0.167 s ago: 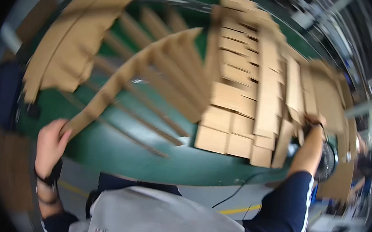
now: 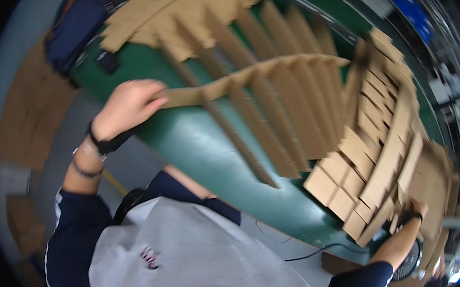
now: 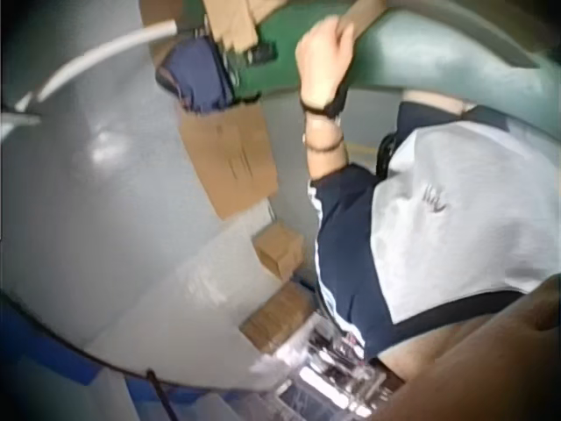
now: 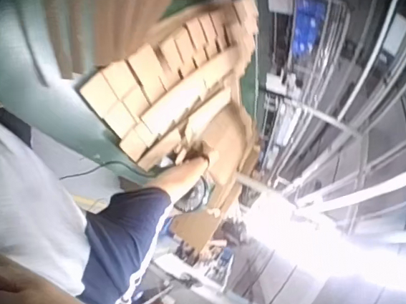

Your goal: The recorder is assembling cardboard dividers or partitions by interlocking slotted cardboard strips on a factory workbench.

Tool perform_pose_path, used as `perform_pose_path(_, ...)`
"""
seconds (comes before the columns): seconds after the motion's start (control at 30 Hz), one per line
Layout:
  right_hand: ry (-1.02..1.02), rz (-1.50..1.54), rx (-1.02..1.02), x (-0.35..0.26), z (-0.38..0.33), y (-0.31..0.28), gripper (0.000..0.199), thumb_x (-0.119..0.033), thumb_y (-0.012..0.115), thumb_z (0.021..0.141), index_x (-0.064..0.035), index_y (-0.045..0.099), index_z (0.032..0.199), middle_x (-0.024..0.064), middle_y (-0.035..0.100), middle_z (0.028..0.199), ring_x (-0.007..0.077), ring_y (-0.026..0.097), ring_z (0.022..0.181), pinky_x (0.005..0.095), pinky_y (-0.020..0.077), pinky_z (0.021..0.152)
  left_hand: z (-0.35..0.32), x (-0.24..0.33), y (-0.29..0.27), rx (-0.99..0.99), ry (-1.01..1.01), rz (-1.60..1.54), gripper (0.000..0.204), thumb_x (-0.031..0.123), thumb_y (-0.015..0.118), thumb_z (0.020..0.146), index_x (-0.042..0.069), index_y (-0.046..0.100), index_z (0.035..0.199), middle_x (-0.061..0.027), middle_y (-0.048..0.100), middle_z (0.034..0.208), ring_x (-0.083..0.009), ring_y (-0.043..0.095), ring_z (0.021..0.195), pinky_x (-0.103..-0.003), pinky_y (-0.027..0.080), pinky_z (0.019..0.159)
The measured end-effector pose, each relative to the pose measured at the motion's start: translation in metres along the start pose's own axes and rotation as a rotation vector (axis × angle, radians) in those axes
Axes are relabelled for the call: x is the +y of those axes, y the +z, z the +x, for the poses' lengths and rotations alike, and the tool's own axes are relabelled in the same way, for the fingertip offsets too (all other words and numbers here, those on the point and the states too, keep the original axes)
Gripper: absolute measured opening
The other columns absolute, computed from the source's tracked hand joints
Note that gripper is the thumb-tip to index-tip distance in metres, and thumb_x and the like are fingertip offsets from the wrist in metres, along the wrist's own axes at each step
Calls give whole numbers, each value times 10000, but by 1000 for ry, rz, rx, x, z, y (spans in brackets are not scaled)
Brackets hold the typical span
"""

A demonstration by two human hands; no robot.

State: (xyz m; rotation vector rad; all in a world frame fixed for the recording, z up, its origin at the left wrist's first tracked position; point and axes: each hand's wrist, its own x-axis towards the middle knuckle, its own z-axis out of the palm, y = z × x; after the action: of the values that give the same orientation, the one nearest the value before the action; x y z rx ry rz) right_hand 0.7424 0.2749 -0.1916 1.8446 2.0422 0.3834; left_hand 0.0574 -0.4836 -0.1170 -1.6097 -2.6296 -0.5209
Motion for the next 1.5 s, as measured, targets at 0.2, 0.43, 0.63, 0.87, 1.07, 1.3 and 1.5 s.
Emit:
perform_pose_path(0.2,-21,264,892,-20,-37,-94,278,-211,539,937,-9,569,1126,261,635,1137,436,593,1072,476,479,908,-13,-31,-7,-50,-29,-111,262,172,688,824,32,683,1045,-169,692,883,-341,671,816,-418,529,713)
perform_pose_path(0.43,-820,914,948,-247,-303,-293,378,-187,565,1013,-2,520,1339,148,590,1286,221,564,1189,327,415,1030,-18,-35,11,-26,147,-205,280,151,645,856,40,660,1113,-184,690,862,-359,671,809,-425,527,703)
perform_pose_path(0.63,-1458,867,614,-405,-496,-319,679,-10,578,900,-127,333,1522,153,424,1514,305,618,1176,326,490,955,-14,0,50,72,138,-247,367,107,614,865,55,592,1227,-203,689,933,-383,663,864,-464,530,745)
perform_pose_path(0.87,-1422,526,253,-432,-514,-305,734,-40,593,849,-167,332,1524,188,691,819,363,672,711,424,523,641,-5,11,58,162,137,-228,404,69,593,856,37,564,1257,-196,695,979,-376,670,878,-470,540,756)
perform_pose_path(1.07,-1468,611,310,-434,-503,-301,779,-19,593,841,-195,298,1540,194,705,889,381,673,766,428,518,685,1,9,50,108,133,-223,397,85,599,855,54,579,1251,-200,695,955,-383,668,864,-471,535,757)
perform_pose_path(1.3,-1506,684,372,-432,-493,-294,749,-48,621,830,-215,360,1512,169,691,782,363,664,677,442,532,638,23,6,37,76,164,-238,315,131,579,880,46,645,1176,-221,687,922,-390,662,849,-467,529,761)
perform_pose_path(1.5,-1464,597,287,-428,-495,-303,772,-32,617,841,-208,321,1531,182,704,865,373,668,743,442,519,673,32,3,45,94,159,-237,280,109,581,879,32,655,1139,-226,681,914,-393,660,833,-458,530,739)
